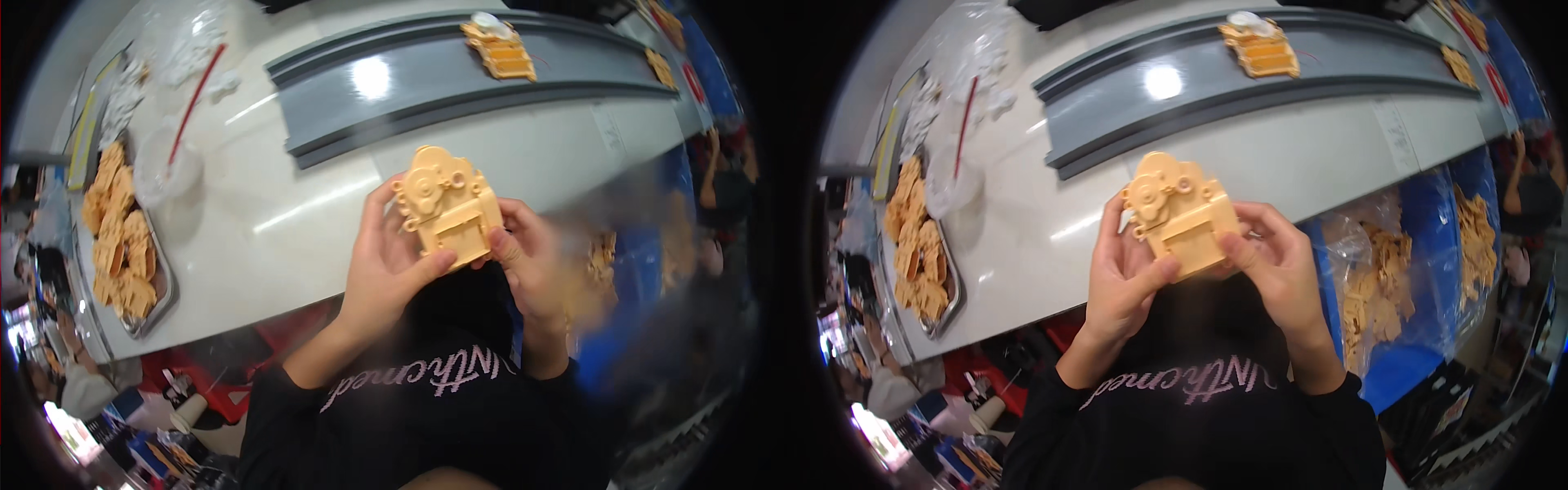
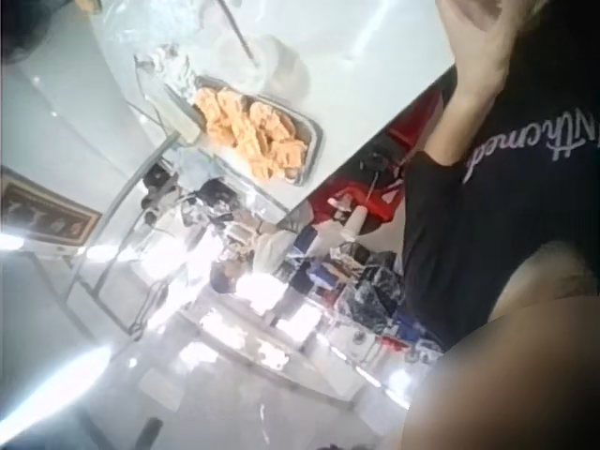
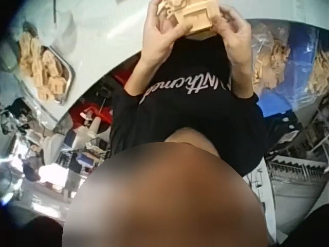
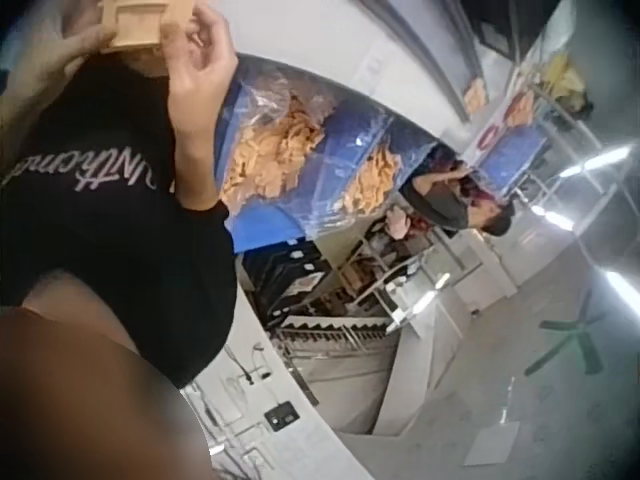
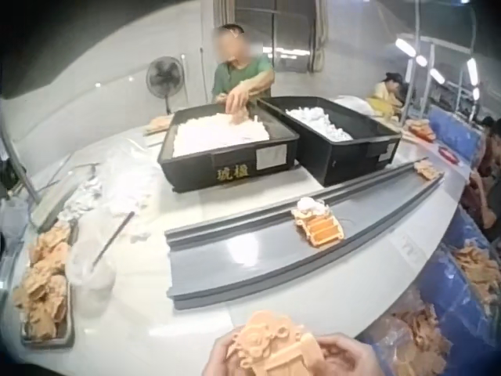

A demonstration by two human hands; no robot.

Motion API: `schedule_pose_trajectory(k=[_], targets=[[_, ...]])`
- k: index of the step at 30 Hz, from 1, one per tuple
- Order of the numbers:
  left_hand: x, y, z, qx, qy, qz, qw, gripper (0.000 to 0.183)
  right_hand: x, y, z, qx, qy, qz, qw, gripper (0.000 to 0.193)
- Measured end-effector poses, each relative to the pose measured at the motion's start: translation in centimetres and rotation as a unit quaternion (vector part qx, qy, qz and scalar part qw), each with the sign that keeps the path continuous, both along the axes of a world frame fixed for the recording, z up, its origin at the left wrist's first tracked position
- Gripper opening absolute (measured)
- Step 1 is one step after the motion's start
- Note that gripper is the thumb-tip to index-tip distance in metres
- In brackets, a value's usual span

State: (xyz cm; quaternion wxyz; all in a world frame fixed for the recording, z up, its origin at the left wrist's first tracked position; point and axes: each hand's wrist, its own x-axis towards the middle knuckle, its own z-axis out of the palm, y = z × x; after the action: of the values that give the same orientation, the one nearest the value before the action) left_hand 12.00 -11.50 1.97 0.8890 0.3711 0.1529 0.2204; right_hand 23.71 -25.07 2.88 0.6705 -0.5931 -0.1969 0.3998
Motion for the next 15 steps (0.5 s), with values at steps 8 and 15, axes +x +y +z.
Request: schedule_pose_trajectory(k=[8, 15], targets=[[-5.9, 1.3, 1.1, 0.108, 0.01, 0.068, 0.992, 0.08, -3.7, 3.8, 1.0, 0.031, -0.05, 0.06, 0.996, 0.037], [-17.8, 6.3, 0.8, 0.311, 0.207, 0.441, 0.816, 0.066, -8.3, 5.6, 0.4, 0.089, -0.094, 0.242, 0.962, 0.04]])
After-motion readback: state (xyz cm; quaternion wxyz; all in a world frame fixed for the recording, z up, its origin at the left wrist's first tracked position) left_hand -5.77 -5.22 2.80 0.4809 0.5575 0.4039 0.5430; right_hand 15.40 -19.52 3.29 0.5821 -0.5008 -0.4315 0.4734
